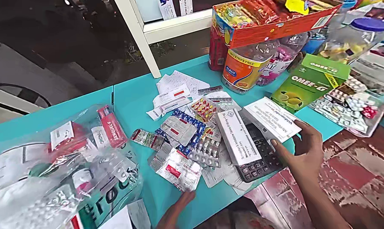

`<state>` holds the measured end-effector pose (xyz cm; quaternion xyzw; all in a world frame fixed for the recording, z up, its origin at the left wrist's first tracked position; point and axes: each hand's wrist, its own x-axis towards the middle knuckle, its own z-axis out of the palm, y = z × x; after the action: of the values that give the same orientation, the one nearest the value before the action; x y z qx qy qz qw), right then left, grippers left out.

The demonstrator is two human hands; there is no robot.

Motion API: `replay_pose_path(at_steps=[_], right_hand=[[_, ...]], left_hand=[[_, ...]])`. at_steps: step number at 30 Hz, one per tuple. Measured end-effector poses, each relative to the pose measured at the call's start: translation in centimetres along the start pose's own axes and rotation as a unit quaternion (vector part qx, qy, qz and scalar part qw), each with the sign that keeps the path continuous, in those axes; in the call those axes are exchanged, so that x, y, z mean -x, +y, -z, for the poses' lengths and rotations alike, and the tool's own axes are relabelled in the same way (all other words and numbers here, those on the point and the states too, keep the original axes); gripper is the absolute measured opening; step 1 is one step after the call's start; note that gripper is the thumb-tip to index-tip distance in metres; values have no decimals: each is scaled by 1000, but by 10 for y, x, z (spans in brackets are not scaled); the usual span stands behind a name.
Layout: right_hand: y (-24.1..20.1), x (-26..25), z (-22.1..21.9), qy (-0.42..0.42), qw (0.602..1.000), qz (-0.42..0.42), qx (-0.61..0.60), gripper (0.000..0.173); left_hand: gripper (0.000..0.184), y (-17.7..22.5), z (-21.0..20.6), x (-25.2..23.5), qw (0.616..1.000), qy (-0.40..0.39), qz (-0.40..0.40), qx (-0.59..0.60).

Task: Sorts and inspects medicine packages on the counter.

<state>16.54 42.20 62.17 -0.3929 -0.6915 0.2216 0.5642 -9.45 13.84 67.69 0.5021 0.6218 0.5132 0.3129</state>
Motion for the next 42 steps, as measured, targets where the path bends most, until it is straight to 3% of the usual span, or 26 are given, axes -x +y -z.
replay_pose_path(at_steps=[3, 7, 11, 13, 16, 19, 21, 26, 29, 33, 37, 42], right_hand=[[20, -12, 14, -16, 996, -20, 88, 89], [19, -20, 21, -63, 971, 28, 230, 93], [-20, 4, 9, -160, 977, 86, 109, 80], [-34, 18, -9, -243, 966, 80, 42, 89], [-37, 31, -31, -272, 950, 118, 102, 81], [-36, 18, -26, -262, 952, 115, 107, 54], [-35, 1, -9, -240, 959, 115, 101, 45], [-8, -30, 18, -95, 965, 129, 207, 47], [0, -36, 21, -79, 954, 125, 262, 47], [7, -48, 19, -103, 940, 101, 309, 47], [-19, -56, -6, -105, 942, 124, 295, 43], [-51, -63, -75, -264, 935, 170, 165, 42]], left_hand=[[81, 3, -46, -37, 995, -48, 24, -84], [81, 2, -82, -67, 992, -57, 51, -98], [70, 0, -99, -77, 993, -57, 53, -86], [63, -4, -104, -78, 996, -68, 24, -45], [50, -9, -109, -78, 997, -70, -8, 23], [47, -9, -99, -74, 994, -89, 10, 65], [45, -9, -88, -70, 993, -74, 18, 89], [36, -15, -43, -62, 986, -76, 16, 149], [34, -21, -23, -54, 975, -106, -3, 197], [33, -31, -10, -45, 953, -96, 10, 287], [30, -36, -5, -37, 947, -68, 4, 314], [30, -46, -7, -33, 938, -59, 4, 341]])
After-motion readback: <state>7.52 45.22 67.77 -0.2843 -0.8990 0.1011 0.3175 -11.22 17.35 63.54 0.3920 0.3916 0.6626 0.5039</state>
